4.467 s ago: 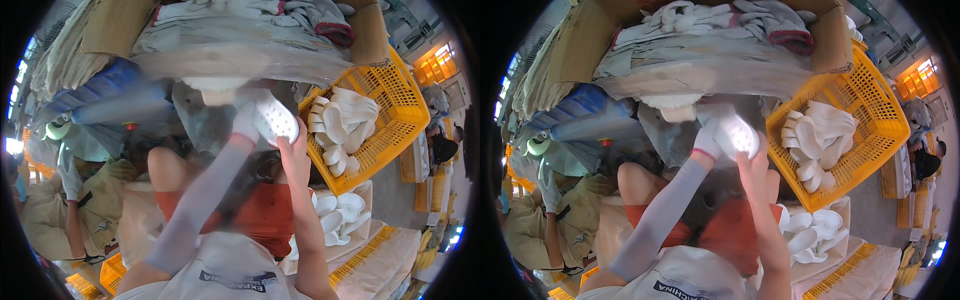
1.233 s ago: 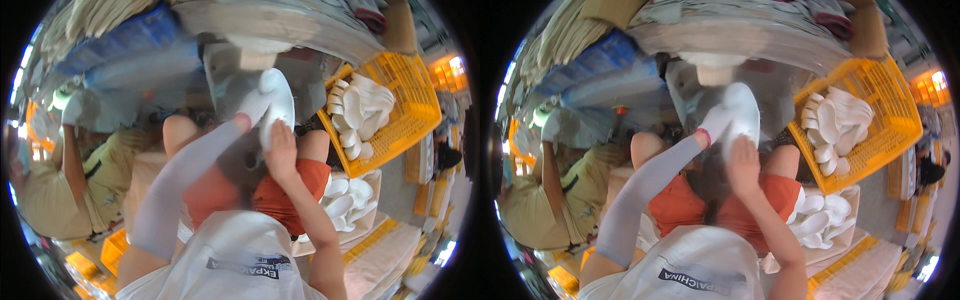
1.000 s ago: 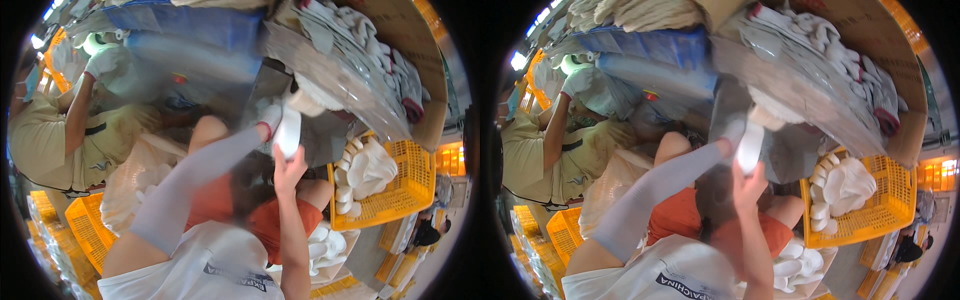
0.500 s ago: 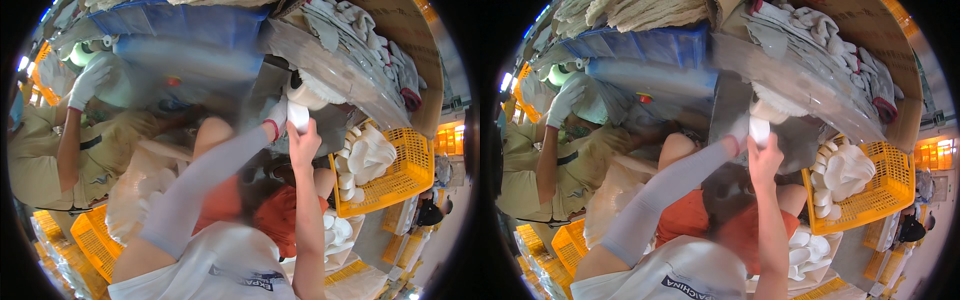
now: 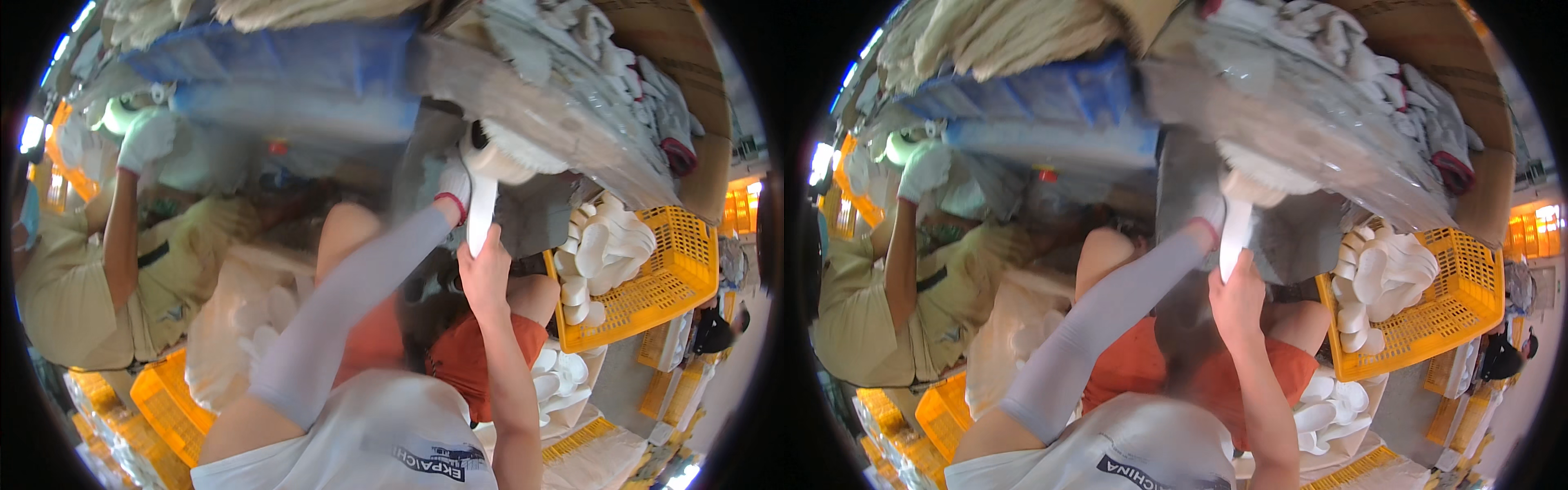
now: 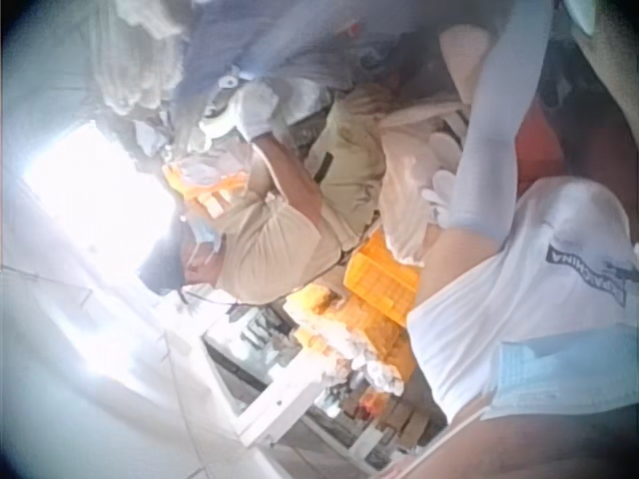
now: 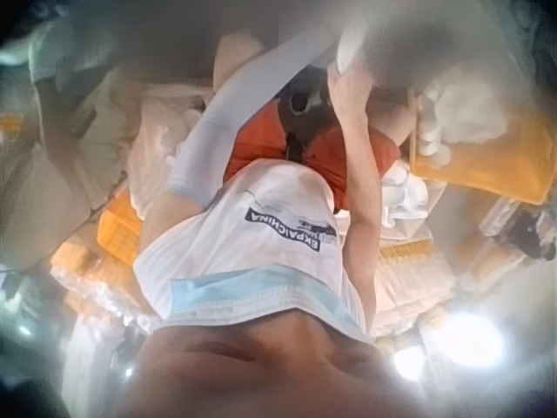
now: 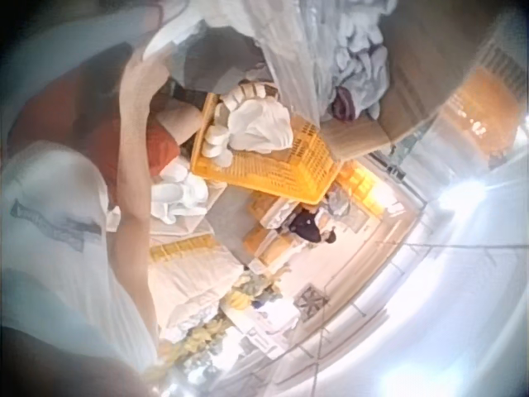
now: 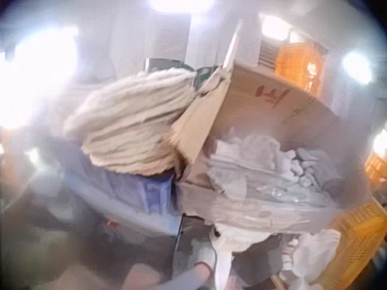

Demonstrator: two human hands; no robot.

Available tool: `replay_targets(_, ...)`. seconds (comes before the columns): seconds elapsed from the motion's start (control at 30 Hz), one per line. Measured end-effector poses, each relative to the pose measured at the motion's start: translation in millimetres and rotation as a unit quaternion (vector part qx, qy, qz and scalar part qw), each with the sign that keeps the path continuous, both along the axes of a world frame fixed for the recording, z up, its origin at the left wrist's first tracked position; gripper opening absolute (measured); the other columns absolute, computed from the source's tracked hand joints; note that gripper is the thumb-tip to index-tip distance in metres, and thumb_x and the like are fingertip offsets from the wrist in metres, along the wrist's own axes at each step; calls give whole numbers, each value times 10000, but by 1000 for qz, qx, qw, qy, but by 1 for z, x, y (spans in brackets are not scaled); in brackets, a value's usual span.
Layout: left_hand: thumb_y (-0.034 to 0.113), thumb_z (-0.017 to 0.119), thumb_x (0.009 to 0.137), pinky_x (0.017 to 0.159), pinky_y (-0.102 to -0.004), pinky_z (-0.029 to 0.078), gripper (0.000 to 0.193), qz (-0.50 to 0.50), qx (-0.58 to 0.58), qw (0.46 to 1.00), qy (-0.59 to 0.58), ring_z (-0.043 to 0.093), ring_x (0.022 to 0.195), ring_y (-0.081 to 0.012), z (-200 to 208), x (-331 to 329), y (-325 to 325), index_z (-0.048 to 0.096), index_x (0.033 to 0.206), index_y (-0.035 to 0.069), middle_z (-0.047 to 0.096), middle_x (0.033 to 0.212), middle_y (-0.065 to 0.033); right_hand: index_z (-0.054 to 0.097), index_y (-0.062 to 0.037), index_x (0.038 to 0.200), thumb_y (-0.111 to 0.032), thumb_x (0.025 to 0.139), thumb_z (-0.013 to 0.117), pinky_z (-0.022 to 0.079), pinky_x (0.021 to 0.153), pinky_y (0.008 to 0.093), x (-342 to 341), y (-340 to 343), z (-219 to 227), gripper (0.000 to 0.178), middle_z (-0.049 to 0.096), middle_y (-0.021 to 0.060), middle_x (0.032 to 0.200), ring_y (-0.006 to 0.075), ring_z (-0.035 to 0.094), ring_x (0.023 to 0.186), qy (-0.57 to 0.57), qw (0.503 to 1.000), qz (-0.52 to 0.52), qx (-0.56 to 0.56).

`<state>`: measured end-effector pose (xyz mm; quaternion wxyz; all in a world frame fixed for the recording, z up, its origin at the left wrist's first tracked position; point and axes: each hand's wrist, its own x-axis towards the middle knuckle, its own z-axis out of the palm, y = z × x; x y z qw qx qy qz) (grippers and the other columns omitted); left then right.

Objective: The person sits on the floor and repeatedly rubs white shoe insoles against a rotating grinding wheel to smooth their surfaces. After each insole is treated, it is placed into a yellow basket. The process is repeated for multiple insoles.

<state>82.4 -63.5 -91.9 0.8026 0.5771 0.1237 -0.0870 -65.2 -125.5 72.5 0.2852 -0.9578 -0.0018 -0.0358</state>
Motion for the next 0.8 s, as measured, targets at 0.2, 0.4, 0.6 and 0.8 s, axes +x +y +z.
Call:
replay_targets(0.2, 471, 397, 1096, 857, -481, 548, 554, 36, 143, 989, -4, 698, 996, -368, 50, -39, 6, 664, 1055, -13, 717, 1105, -211, 531, 37, 990, -152, 947, 718, 528, 627, 517, -19, -1, 38, 270, 656, 286, 755, 520, 668, 766, -38, 998, 0, 51)
replay_targets(0.4, 478, 431, 1073, 758, -446, 543, 524, -37, 99, 994, -41, 679, 834, -354, 34, -38, 11, 683, 1025, 20, 712, 999, -184, 545, 16, 995, -85, 977, 698, 507, 558, 470, -49, -4, 14, 184, 624, 232, 696, 460, 667, 656, -148, 986, 7, 72)
replay_targets(0.6, 493, 423, 1081, 731, -447, 530, 548, -29, -155, 982, 99, 682, 825, -289, 21, -35, 0, 709, 1033, 28, 727, 969, -151, 568, -8, 927, -138, 962, 705, 487, 571, 534, 43, -10, -53, 192, 634, 241, 681, 481, 642, 660, -233, 972, -38, -1)
replay_targets(0.8, 385, 497, 1055, 805, -431, 536, 406, -121, -206, 971, -12, 674, 906, -312, 11, -15, -10, 677, 1114, 25, 709, 1030, -167, 650, 33, 1061, -259, 915, 771, 551, 770, 490, 30, -9, -21, 349, 715, 243, 957, 409, 721, 925, -79, 983, -80, 148)
